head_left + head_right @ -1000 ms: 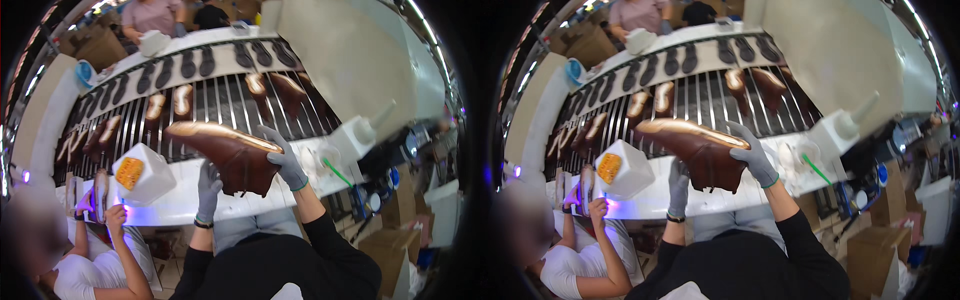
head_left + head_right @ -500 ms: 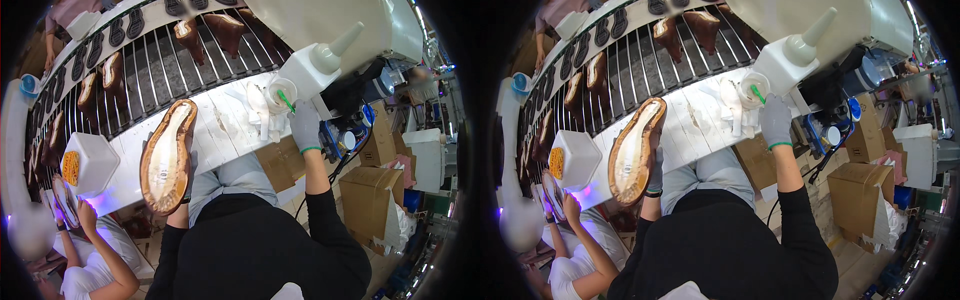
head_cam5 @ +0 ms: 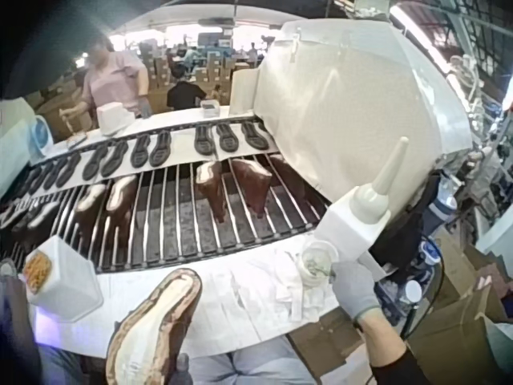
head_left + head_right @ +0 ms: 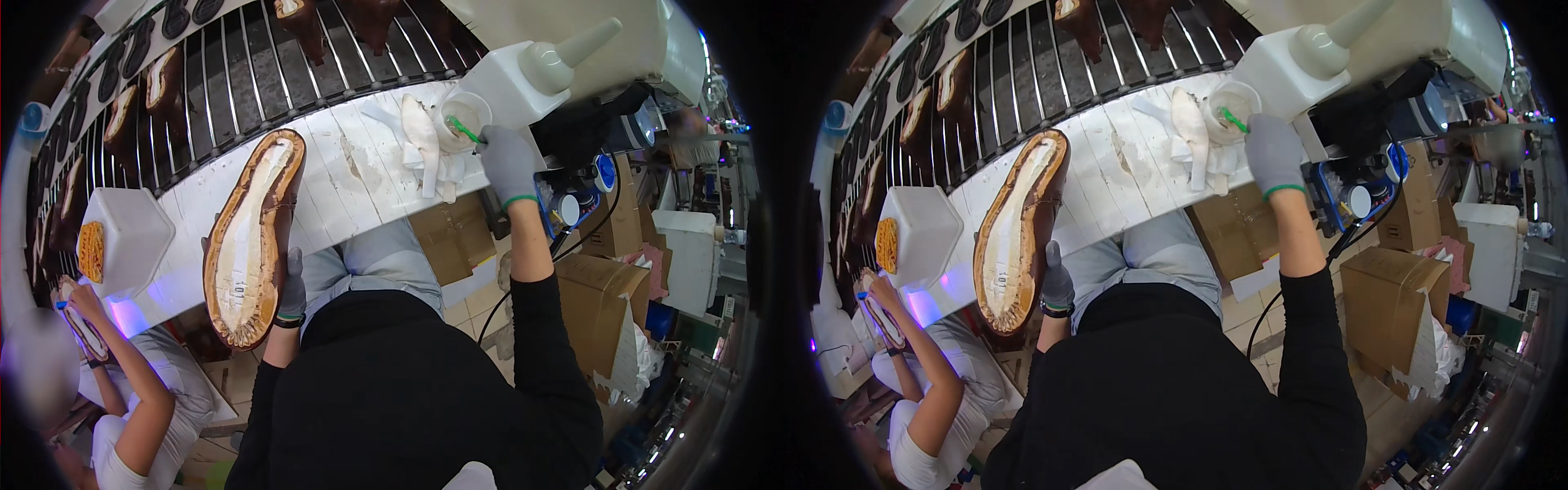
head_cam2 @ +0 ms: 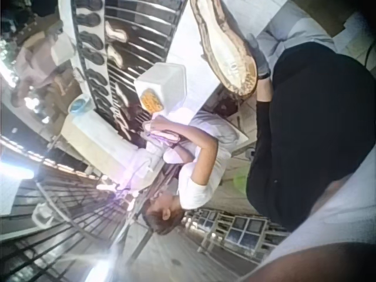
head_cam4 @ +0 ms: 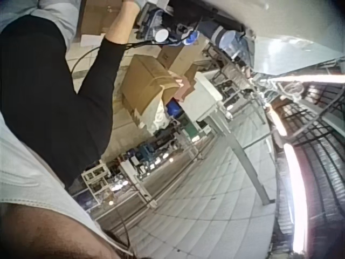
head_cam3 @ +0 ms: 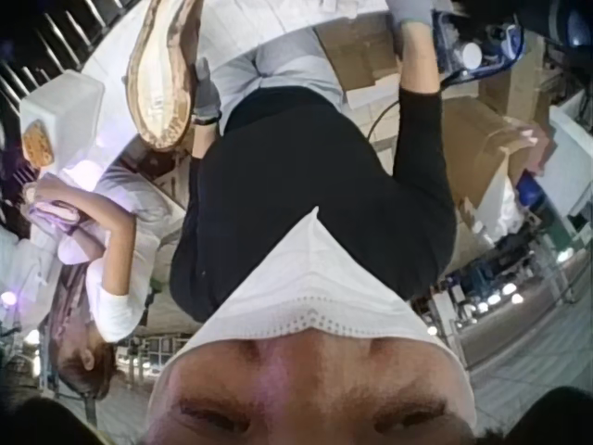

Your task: The recorder uses a brush to apply a white adhesive or sealant around the edges of boot uppers before they go through a heating conveyor.

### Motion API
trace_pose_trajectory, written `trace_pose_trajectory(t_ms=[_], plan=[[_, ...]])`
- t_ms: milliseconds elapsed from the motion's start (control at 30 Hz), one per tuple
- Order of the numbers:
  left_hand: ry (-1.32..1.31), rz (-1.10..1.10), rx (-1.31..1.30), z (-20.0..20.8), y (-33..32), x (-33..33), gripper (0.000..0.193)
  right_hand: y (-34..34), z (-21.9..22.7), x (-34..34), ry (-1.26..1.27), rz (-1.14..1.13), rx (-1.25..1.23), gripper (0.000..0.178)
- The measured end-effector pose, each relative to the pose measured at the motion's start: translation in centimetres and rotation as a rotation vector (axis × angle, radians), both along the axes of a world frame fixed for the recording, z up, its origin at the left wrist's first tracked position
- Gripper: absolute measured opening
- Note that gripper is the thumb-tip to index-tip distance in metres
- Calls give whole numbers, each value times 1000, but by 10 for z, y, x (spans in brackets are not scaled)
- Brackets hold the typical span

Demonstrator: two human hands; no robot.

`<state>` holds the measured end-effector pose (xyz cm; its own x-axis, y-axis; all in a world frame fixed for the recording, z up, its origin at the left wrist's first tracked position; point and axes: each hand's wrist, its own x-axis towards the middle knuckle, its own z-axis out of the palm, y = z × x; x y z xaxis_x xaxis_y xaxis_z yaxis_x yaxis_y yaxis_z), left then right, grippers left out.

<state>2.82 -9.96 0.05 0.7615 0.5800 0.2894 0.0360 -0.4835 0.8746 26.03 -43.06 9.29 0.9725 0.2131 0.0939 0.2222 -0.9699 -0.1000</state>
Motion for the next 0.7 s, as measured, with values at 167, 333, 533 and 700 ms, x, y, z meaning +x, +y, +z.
trace_pose_trajectory(t_ms=[167,333,533,700], plan=[[43,-40,5,-11,2,-8,66,-25,-20,-15,190,-237,774,22],[80,-79,419,0,3,-6,71,-19,-39,-41,333,-341,1489,25],[157,-367,299,37,-14,-10,62,19,0,-27,536,-235,1737,32],[-236,-1141,-1651,37,-14,62,61,65,58,-55,583,121,1277,19]])
